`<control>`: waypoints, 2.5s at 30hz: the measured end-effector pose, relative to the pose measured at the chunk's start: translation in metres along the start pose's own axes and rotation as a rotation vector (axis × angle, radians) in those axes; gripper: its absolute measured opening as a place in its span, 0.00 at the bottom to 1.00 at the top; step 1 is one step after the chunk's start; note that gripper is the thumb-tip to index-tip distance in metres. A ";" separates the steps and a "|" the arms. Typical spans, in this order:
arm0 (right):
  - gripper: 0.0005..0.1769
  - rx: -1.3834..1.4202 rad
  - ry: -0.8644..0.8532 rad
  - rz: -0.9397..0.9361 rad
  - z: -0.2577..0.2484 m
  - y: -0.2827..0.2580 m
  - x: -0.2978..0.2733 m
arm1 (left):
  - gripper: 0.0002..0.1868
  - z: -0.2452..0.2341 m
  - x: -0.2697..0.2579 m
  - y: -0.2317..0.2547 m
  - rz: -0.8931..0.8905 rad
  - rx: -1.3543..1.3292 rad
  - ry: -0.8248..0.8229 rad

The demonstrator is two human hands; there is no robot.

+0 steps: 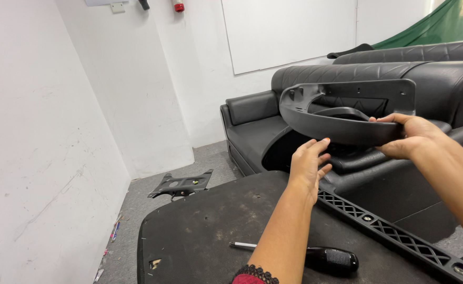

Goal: The person uses a screwdriver to tighten screws on a black plastic chair frame component. They hold the frame with one hand and turn the screwdriver with the other, then place the screwdriver down and reposition the frame to continue working on another screw.

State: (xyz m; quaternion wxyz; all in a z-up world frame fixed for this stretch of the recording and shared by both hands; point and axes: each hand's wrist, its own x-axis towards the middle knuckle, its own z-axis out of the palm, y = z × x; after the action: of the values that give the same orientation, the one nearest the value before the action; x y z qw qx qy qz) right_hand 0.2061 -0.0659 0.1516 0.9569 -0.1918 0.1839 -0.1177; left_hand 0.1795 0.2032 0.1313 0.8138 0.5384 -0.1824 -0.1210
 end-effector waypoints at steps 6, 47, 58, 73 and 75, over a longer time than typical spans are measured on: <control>0.16 0.241 0.070 0.096 0.001 -0.011 0.032 | 0.37 -0.012 0.005 -0.005 -0.032 0.015 0.041; 0.29 -1.829 -0.685 -0.752 -0.065 0.183 -0.029 | 0.32 -0.094 -0.023 -0.051 -0.086 1.564 0.072; 0.30 -2.052 -0.568 -1.157 -0.069 0.202 -0.046 | 0.33 -0.112 -0.031 -0.043 -0.038 1.598 0.137; 0.29 -2.380 -0.491 -0.606 -0.020 0.221 -0.056 | 0.35 -0.214 -0.073 -0.012 -0.126 1.686 0.317; 0.31 -2.374 -0.592 -0.543 -0.013 0.215 -0.053 | 0.35 -0.218 -0.082 -0.010 -0.131 1.674 0.332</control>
State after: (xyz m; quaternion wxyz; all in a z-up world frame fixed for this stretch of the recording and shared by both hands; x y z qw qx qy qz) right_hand 0.1859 0.1389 0.0687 0.1432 -0.9852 -0.0909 -0.0253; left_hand 0.1985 0.4132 0.0309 0.1558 0.9822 -0.0587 0.0871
